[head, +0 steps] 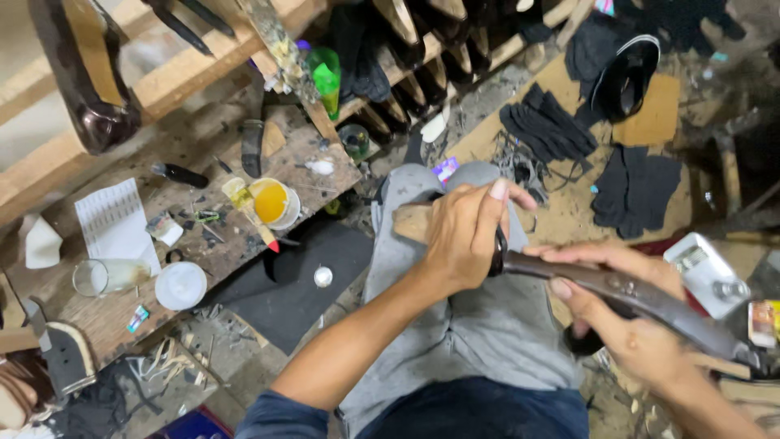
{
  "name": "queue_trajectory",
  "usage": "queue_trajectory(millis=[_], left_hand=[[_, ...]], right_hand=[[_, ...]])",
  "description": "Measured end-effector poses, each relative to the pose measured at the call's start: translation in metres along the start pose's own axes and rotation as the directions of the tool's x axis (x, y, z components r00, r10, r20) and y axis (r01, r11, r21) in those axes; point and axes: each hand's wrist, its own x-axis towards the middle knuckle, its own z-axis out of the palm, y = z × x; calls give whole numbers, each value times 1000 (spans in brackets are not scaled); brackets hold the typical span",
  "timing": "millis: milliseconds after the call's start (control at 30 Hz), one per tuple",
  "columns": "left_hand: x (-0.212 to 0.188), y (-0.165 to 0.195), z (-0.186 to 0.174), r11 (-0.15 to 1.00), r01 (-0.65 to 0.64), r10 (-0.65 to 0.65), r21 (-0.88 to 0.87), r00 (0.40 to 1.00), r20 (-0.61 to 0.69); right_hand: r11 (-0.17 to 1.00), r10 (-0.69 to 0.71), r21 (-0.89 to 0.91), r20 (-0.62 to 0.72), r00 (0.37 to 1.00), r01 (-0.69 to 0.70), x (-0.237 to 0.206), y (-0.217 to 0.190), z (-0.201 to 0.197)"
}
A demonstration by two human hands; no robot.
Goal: The person sits at a workbench and attaches soles to brown shoe uppers. They apply adhesive to the sole, press the sole onto the shoe, tap and press the edges by hand, hammer the sole to secure it, and place the finished shoes on a wooden rack.
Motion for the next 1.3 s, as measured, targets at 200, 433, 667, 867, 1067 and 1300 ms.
queue_trajectory(millis=[200, 433, 667, 867, 1067, 1300], left_hand=[[0, 2, -2, 996, -79, 79, 29, 997, 17], [0, -6, 10, 996, -69, 66, 56, 997, 43], [-4, -8, 16, 977, -182, 179, 115, 983, 31], [-2, -10, 14, 993, -100, 96, 57, 994, 57], [-3, -14, 8, 988, -147, 145, 44, 988, 59], [-13, -19, 9, 968, -245, 243, 59, 969, 36]], right_hand=[[666, 185, 745, -103, 977, -48, -1, -13, 24], [995, 90, -36, -91, 992, -94, -1, -7, -7], [960, 16, -280, 56, 998, 1, 17, -34, -22], [991, 131, -1, 77, 988, -132, 27, -19, -26], [932, 301, 173, 119, 946, -318, 35, -25, -13], [937, 344, -94, 422, 839, -337, 83, -12, -47]])
